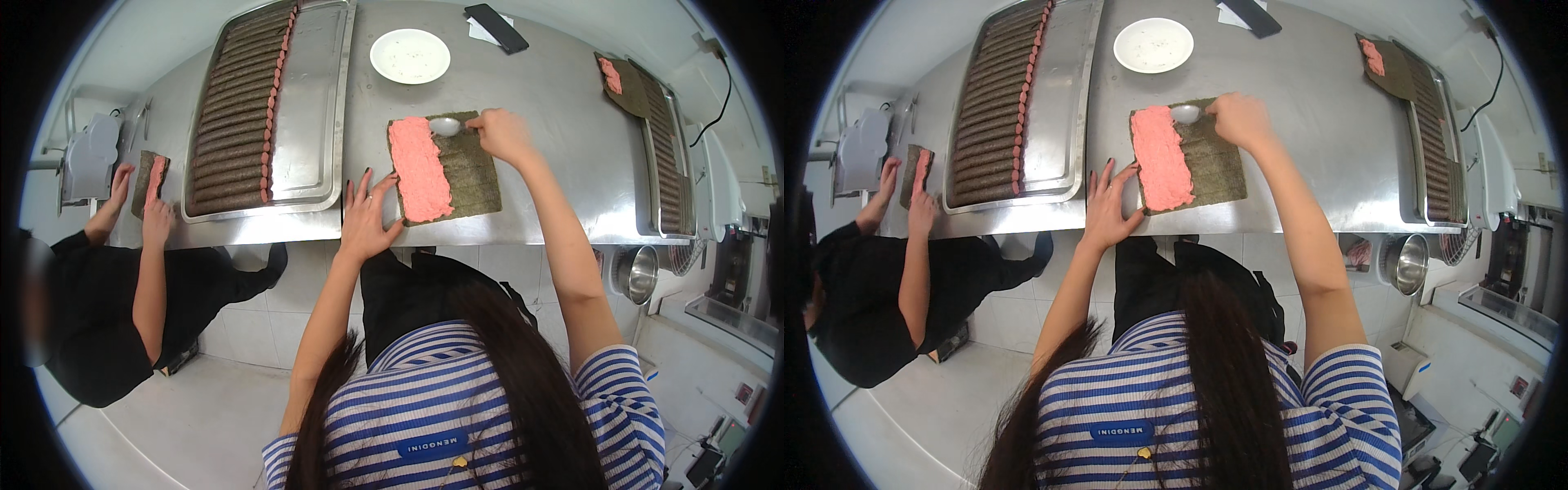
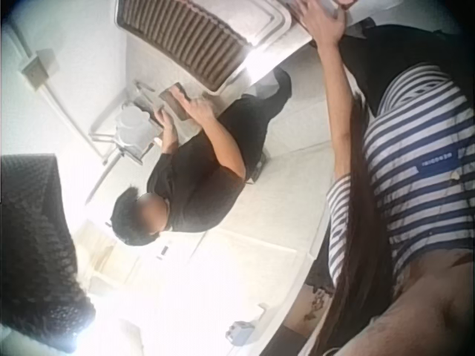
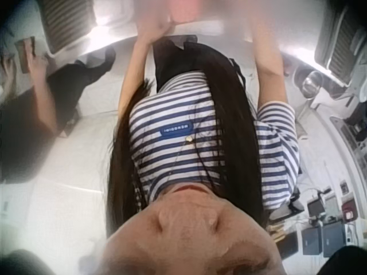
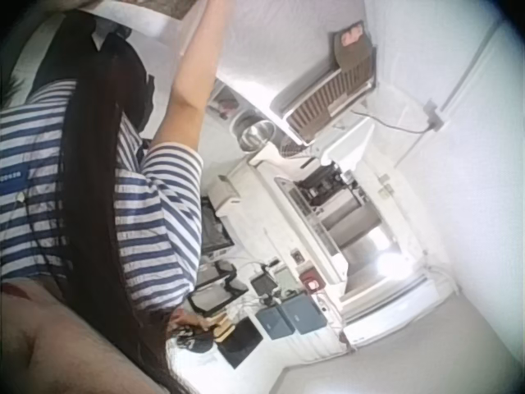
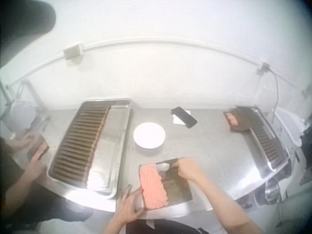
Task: The person spreads a pink paste onto a sheet of nori using a spoon, then folds the nori over the paste. The person also handles a tray of cylindrical food items and places them on the counter.
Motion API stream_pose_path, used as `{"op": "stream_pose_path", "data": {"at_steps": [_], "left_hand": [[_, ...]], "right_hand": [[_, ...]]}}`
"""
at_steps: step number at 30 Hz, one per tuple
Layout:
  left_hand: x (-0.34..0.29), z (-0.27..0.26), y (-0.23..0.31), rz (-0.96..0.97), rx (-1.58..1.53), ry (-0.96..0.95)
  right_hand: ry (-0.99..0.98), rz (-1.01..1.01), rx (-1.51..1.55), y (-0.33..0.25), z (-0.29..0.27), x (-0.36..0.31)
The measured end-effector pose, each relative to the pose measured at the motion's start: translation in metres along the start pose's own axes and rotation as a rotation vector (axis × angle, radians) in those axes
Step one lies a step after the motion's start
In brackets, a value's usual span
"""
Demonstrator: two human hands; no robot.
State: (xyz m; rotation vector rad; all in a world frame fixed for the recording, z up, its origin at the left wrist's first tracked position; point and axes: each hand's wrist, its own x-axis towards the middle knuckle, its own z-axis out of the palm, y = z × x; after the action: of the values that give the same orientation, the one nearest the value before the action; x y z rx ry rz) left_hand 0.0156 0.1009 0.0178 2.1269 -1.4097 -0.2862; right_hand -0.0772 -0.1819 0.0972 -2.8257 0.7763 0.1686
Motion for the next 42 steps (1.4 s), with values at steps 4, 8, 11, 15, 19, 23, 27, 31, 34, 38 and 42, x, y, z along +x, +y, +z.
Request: {"op": "stream_pose_path", "data": {"at_steps": [4, 8, 11, 15, 19, 23, 27, 31, 34, 38, 42], "left_hand": [[0.0, -0.001, 0.0, -0.003, 0.005, -0.009], [0.002, 0.0, 0.0, 0.015, 0.002, -0.009], [0.001, 0.001, -0.001, 0.016, -0.006, -0.003], [-0.001, 0.0, -0.001, -0.002, -0.007, 0.0], [0.0, 0.001, -0.001, -0.001, 0.004, -0.007], [0.003, 0.001, 0.0, 0.012, 0.009, -0.001], [0.002, 0.001, -0.001, 0.004, 0.012, -0.002], [0.002, 0.0, 0.0, 0.009, 0.014, -0.003], [0.001, -0.002, 0.001, -0.002, 0.02, -0.018], [0.0, 0.0, 0.0, 0.002, 0.024, -0.007], [0.003, 0.0, 0.002, 0.01, 0.012, -0.014]], "right_hand": [[0.008, 0.017, 0.077, -0.006, -0.013, 0.013], [0.006, -0.03, 0.078, -0.012, 0.007, 0.028], [-0.047, -0.087, 0.059, -0.015, 0.015, 0.021], [-0.11, -0.12, 0.115, -0.004, 0.0, 0.007], [-0.037, -0.049, 0.132, -0.01, -0.003, 0.005], [0.006, -0.083, 0.096, -0.014, 0.023, -0.011], [-0.023, -0.102, 0.091, -0.029, 0.029, -0.046], [-0.117, -0.111, 0.113, -0.036, 0.02, -0.073], [-0.312, -0.208, 0.098, -0.028, 0.012, -0.077], [-0.178, -0.157, 0.235, -0.019, 0.009, -0.064], [-0.028, -0.106, 0.207, -0.021, 0.03, -0.063]]}}
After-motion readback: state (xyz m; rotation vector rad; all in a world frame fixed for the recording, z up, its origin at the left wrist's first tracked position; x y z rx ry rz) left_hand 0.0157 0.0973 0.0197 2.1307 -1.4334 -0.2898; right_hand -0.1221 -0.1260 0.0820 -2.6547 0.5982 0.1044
